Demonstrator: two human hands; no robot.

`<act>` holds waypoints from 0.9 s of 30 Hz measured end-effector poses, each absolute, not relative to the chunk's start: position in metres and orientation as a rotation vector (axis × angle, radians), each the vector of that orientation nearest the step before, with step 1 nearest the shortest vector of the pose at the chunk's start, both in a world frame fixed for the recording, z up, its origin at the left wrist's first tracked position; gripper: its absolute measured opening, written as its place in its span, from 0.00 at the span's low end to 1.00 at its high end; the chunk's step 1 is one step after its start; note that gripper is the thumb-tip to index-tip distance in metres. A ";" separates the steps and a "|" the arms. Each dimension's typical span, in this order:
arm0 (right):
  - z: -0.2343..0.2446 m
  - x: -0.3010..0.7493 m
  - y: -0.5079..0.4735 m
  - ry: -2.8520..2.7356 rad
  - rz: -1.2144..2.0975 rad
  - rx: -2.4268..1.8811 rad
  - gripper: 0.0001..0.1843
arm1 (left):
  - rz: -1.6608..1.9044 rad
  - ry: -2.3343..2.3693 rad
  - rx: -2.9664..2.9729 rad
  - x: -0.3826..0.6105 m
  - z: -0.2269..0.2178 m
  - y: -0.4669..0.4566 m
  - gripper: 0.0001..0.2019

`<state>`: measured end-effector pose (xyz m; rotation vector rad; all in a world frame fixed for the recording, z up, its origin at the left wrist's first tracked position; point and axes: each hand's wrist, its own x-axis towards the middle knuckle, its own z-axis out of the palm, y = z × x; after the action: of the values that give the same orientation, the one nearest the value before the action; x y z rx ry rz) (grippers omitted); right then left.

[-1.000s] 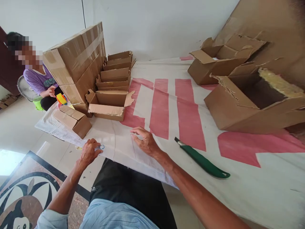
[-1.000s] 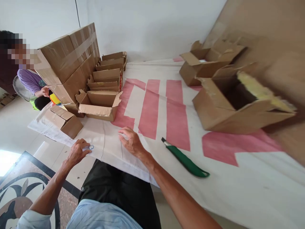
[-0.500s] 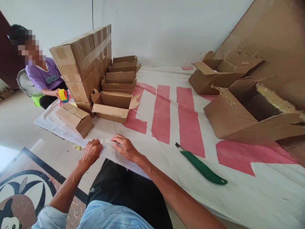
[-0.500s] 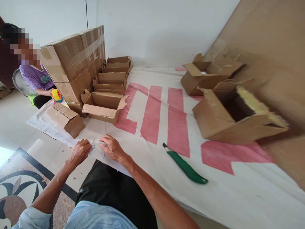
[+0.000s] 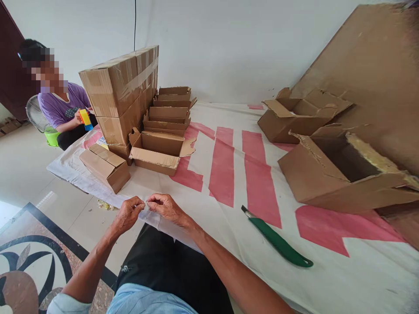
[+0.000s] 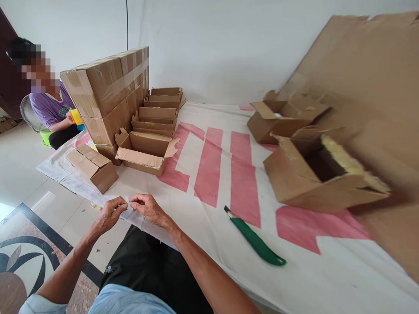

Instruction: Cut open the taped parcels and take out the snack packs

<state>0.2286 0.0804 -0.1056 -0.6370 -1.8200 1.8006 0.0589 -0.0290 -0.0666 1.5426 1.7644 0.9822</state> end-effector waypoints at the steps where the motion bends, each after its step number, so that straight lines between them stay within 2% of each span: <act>1: -0.102 0.229 0.080 -1.800 1.814 -0.628 0.13 | 1.011 1.747 1.521 0.061 -0.064 -0.029 0.16; 4: -0.092 0.228 0.078 -1.756 1.814 -0.617 0.14 | 1.126 1.689 1.432 0.068 -0.056 -0.032 0.18; 9: -0.076 0.224 0.071 -1.688 1.771 -0.583 0.16 | 1.352 1.623 1.294 0.079 -0.045 -0.037 0.16; 15: -0.067 0.220 0.069 -1.727 1.703 -0.544 0.18 | 1.457 1.747 1.347 0.060 -0.020 -0.039 0.13; 20: -0.097 0.222 0.085 -1.938 1.345 -0.621 0.17 | 1.576 2.092 1.358 -0.025 0.021 -0.008 0.12; 22: -0.117 0.221 0.089 -2.001 1.237 -0.634 0.17 | 1.486 2.302 1.362 -0.065 0.036 0.018 0.12; 27: -0.151 0.221 0.088 -2.041 1.124 -0.659 0.16 | 1.385 2.453 1.386 -0.139 0.054 0.094 0.11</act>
<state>0.2208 0.0876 -0.1510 -0.6585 -2.0413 1.1236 -0.1387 0.0944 0.0538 1.3865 2.4535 1.3850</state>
